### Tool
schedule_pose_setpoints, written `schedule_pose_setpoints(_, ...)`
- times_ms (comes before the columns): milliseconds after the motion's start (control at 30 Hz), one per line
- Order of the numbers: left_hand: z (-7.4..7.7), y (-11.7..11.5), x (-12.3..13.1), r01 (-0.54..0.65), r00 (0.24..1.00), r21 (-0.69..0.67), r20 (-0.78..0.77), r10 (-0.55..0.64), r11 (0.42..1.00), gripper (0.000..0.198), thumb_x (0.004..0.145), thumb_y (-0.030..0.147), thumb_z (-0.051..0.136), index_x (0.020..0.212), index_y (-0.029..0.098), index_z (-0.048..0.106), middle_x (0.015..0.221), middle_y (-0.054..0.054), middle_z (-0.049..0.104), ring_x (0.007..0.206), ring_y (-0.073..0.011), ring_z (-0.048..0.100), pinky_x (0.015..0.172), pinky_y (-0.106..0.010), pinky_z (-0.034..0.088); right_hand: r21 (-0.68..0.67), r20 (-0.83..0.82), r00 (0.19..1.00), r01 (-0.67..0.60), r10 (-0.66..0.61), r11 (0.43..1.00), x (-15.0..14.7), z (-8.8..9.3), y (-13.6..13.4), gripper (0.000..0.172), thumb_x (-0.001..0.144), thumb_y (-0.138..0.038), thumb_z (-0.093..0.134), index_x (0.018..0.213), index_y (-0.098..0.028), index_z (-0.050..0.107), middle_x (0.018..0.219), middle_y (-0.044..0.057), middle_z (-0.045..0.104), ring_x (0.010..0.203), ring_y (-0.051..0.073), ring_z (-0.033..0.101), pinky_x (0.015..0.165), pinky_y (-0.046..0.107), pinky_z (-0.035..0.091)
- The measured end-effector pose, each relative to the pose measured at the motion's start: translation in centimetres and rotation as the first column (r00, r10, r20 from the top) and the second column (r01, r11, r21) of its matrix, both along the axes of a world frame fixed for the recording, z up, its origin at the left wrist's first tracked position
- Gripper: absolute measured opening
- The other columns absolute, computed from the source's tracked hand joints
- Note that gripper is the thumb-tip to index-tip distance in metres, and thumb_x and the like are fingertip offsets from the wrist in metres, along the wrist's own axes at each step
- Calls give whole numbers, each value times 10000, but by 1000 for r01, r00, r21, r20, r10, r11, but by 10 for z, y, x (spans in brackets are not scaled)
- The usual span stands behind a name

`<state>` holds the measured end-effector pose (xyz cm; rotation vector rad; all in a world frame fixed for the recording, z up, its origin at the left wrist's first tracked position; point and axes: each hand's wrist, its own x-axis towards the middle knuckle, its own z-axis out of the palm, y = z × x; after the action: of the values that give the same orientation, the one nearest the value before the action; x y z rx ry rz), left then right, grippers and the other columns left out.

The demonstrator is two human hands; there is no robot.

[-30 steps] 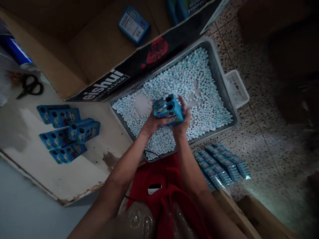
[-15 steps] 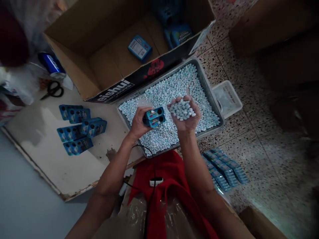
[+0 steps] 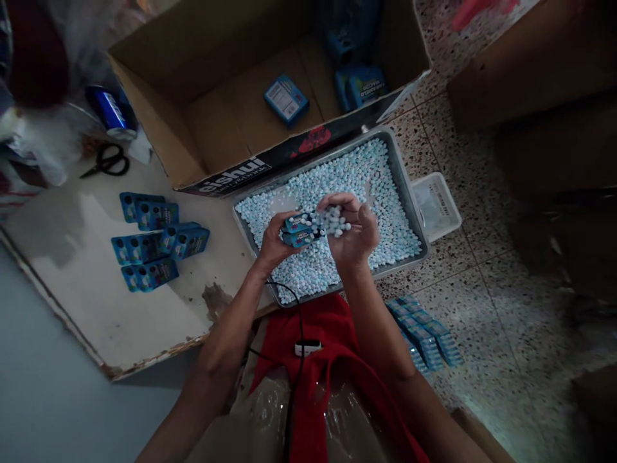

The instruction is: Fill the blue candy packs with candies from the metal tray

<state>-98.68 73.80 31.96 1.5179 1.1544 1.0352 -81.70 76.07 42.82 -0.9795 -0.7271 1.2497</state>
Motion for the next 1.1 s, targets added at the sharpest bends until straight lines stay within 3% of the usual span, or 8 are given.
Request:
schedule_pose_setpoints(233, -9, 9, 0, -44, 999, 29, -26, 44, 999, 670, 731, 412, 929, 1314, 245, 645, 1298, -95, 716, 1239, -292, 690, 1103, -458, 546, 27, 316, 934, -185, 168, 982, -3, -12, -13, 531, 978, -720, 496, 825, -284, 758, 978, 42, 746, 1070, 255, 704, 1209, 497, 432)
schedule_pose_setpoints(333, -21, 5, -9, -135, 991, -20, 15, 136, 991, 759, 695, 493, 957, 1336, 272, 617, 1309, -90, 709, 1221, -290, 702, 1086, -484, 563, -15, 623, 773, -140, 119, 990, 35, -32, -4, 428, 1009, -634, 554, 967, -281, 791, 1253, 59, 733, 1271, 265, 645, 1230, 535, 409)
schedule_pose_setpoints(500, -49, 23, -16, -164, 962, -197, 184, 201, 967, 954, 623, 591, 997, 1391, 303, 510, 1325, -57, 706, 1184, -278, 707, 1036, -521, 594, 13, 939, 339, 129, -57, 992, 115, -98, 59, 340, 963, -517, 705, 1124, -222, 755, 1497, 116, 618, 1477, 283, 490, 1279, 576, 335)
schedule_pose_setpoints(600, -61, 48, -5, -99, 959, -259, 231, 161, 961, 1037, 581, 604, 1017, 1393, 231, 491, 1332, -56, 711, 1227, -288, 677, 1086, -536, 560, 40, 963, 253, 214, -95, 976, 128, -131, 95, 293, 1021, -419, 632, 1137, -179, 754, 1543, 141, 607, 1553, 244, 408, 1274, 483, 333)
schedule_pose_setpoints(700, -64, 65, 7, -25, 953, -312, 281, 117, 950, 1004, 552, 580, 1034, 1354, 218, 553, 1355, -67, 721, 1262, -323, 675, 1108, -557, 558, 32, 974, 210, 250, -86, 968, 117, -147, 109, 400, 1015, -469, 632, 1257, -165, 724, 1637, 163, 512, 1607, 298, 328, 1298, 555, 287)
schedule_pose_setpoints(800, -63, 70, 13, 27, 940, -348, 328, 95, 937, 937, 529, 530, 1047, 1316, 260, 617, 1392, -67, 721, 1292, -351, 686, 1078, -558, 596, -47, 972, 232, 110, 21, 993, 98, -153, 100, 449, 1018, -505, 600, 1352, -215, 680, 1620, 123, 526, 1572, 317, 381, 1302, 646, 276)
schedule_pose_setpoints(933, -65, 66, 17, 90, 920, -388, 386, 73, 917, 906, 480, 459, 1059, 1282, 295, 670, 1404, -59, 729, 1256, -353, 722, 1031, -561, 628, -43, 902, 425, -92, 79, 995, 68, -156, 71, 428, 1034, -530, 503, 1284, -268, 730, 1404, 97, 673, 1391, 292, 551, 1280, 566, 364)
schedule_pose_setpoints(1100, -69, 41, 31, 117, 872, -492, 466, 148, 863, 903, 434, 399, 1068, 1236, 233, 688, 1176, -52, 809, 1071, -317, 785, 995, -537, 633, -75, 652, 757, 14, 38, 997, 38, -150, 34, 421, 1015, -574, 499, 1093, -268, 777, 1168, 65, 734, 1187, 240, 649, 1185, 443, 475)
